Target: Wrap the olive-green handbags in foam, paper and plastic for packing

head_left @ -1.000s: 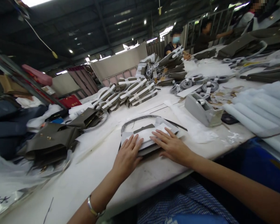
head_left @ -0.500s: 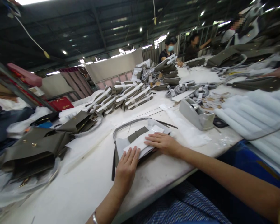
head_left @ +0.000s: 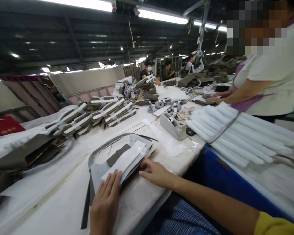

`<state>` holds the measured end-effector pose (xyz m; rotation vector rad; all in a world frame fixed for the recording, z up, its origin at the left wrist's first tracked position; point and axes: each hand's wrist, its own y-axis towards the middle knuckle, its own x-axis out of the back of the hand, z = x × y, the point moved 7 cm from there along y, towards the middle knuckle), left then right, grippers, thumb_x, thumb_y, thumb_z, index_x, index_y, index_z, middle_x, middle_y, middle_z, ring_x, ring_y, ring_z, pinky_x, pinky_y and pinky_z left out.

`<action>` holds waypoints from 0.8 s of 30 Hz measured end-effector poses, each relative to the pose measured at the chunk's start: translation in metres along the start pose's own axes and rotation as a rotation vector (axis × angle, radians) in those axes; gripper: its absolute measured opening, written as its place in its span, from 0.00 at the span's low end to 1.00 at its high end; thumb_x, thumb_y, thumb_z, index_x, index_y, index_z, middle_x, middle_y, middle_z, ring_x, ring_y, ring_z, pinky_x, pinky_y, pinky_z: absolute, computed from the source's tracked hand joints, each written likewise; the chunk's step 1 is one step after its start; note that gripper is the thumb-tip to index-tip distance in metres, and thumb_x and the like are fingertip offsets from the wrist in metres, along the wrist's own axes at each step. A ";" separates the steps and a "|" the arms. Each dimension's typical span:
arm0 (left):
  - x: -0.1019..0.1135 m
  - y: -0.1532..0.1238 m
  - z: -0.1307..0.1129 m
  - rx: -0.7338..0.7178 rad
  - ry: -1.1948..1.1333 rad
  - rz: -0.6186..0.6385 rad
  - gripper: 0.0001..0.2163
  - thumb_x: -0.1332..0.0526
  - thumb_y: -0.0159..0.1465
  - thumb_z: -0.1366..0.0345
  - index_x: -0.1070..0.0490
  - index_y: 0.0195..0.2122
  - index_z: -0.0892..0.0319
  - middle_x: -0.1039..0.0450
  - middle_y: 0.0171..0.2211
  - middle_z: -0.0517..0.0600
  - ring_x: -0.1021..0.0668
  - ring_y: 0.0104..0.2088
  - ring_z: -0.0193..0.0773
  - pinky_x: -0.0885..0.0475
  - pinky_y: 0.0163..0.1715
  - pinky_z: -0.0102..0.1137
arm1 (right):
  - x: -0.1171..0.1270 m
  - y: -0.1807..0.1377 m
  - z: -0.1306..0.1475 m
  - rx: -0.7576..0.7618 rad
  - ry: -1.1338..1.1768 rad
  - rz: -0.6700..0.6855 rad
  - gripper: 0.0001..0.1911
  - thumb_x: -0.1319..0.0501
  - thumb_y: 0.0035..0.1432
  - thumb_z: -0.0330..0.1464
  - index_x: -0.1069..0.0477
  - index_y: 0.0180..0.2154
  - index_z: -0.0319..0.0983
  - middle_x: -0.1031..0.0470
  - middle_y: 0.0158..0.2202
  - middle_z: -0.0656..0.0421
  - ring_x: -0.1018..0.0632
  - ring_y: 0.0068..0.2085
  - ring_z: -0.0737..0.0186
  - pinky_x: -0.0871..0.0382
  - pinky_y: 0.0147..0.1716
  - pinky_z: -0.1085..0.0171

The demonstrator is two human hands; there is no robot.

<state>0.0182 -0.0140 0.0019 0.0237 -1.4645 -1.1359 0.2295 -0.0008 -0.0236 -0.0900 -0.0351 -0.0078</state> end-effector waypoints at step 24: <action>0.011 -0.003 0.030 0.283 -0.038 -0.034 0.29 0.47 0.71 0.61 0.56 0.70 0.51 0.39 0.65 0.51 0.26 0.56 0.47 0.31 0.57 0.41 | 0.122 0.040 0.044 0.336 -0.713 -0.139 0.22 0.47 0.63 0.27 0.33 0.58 0.34 0.37 0.64 0.45 0.37 0.65 0.50 0.47 0.66 0.46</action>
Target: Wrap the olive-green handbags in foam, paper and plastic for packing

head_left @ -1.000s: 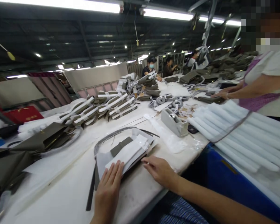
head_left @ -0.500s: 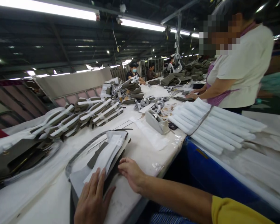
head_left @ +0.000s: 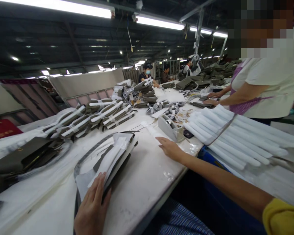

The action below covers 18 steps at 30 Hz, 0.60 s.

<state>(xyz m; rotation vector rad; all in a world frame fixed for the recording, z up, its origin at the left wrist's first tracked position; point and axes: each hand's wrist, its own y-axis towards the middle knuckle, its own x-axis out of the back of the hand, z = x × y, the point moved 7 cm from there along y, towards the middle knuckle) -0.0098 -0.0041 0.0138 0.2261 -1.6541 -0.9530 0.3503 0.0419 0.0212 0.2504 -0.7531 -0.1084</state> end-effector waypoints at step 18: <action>0.004 -0.001 -0.004 -0.006 0.014 -0.046 0.28 0.44 0.71 0.65 0.53 0.70 0.52 0.37 0.64 0.49 0.27 0.57 0.43 0.34 0.60 0.37 | 0.042 0.023 -0.006 -0.056 -0.618 0.038 0.11 0.42 0.64 0.34 0.21 0.40 0.41 0.19 0.42 0.54 0.21 0.43 0.51 0.33 0.41 0.59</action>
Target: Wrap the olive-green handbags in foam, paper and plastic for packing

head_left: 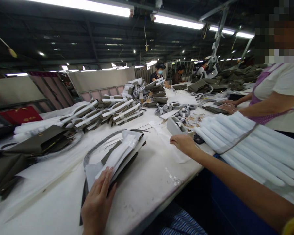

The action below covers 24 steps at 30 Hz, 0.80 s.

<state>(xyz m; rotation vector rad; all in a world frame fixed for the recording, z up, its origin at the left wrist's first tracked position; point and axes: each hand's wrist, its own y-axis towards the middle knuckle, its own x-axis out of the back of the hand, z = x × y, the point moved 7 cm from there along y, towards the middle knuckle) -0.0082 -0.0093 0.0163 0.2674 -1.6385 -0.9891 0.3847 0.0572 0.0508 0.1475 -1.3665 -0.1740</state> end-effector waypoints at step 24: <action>0.003 0.001 -0.001 0.012 -0.007 -0.008 0.29 0.40 0.69 0.64 0.49 0.69 0.52 0.35 0.63 0.47 0.27 0.57 0.42 0.35 0.61 0.34 | -0.007 -0.043 0.070 0.176 0.420 0.086 0.08 0.48 0.68 0.34 0.31 0.43 0.41 0.23 0.50 0.55 0.22 0.50 0.53 0.33 0.51 0.56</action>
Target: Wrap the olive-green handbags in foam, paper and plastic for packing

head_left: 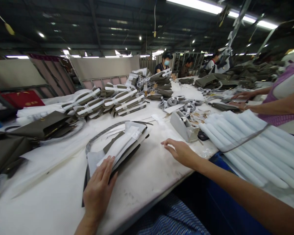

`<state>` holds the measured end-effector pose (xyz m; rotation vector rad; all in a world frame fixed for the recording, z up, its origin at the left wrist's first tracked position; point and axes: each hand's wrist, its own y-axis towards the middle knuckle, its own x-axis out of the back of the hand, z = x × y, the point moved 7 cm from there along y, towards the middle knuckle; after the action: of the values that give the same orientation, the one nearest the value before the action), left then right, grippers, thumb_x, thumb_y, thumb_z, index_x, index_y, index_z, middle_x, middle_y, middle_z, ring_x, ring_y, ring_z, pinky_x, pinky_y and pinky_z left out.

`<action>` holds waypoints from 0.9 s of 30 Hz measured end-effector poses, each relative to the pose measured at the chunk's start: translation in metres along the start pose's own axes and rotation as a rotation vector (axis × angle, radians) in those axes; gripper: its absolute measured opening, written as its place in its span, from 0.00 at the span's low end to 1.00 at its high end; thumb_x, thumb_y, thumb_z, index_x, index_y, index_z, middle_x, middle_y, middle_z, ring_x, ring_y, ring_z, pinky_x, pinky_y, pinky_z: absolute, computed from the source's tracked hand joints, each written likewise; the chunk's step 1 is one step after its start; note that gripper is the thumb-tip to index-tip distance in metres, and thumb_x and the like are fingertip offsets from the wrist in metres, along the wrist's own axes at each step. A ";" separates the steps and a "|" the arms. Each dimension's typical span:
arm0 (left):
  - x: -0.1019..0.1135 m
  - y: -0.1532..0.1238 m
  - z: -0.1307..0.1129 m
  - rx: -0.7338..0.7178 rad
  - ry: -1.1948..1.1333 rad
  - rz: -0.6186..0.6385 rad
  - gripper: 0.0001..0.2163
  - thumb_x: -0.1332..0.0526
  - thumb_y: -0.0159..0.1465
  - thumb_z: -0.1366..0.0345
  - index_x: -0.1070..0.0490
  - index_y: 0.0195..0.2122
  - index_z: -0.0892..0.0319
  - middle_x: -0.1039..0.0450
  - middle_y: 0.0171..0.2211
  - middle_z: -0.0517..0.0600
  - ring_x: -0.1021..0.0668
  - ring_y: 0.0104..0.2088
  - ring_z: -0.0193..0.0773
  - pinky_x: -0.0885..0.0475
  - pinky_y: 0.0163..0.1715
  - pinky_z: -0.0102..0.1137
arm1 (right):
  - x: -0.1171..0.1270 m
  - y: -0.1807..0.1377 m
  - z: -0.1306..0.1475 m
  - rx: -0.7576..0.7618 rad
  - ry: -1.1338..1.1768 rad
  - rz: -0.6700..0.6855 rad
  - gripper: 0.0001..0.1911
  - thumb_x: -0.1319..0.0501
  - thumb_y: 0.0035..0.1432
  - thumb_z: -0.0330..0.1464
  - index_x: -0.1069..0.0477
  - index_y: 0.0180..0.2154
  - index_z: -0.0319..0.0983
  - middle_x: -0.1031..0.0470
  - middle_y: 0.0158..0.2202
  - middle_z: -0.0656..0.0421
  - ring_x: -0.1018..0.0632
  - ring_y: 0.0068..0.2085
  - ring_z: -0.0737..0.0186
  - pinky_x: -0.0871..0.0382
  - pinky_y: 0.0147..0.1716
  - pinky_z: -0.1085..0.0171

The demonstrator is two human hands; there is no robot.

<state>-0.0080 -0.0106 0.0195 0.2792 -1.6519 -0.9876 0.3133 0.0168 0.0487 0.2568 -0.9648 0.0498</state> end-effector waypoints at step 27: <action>0.018 0.019 0.023 0.208 -0.025 -0.031 0.29 0.37 0.66 0.65 0.46 0.67 0.51 0.29 0.58 0.51 0.22 0.52 0.44 0.24 0.47 0.33 | -0.153 0.056 0.113 0.753 -0.035 0.394 0.37 0.46 0.66 0.51 0.47 0.68 0.39 0.47 0.69 0.48 0.48 0.70 0.50 0.57 0.69 0.47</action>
<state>-0.0283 -0.0001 0.0458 0.4336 -1.7799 -0.8456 0.1260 0.0554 -0.0041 0.7559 -0.9887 0.7816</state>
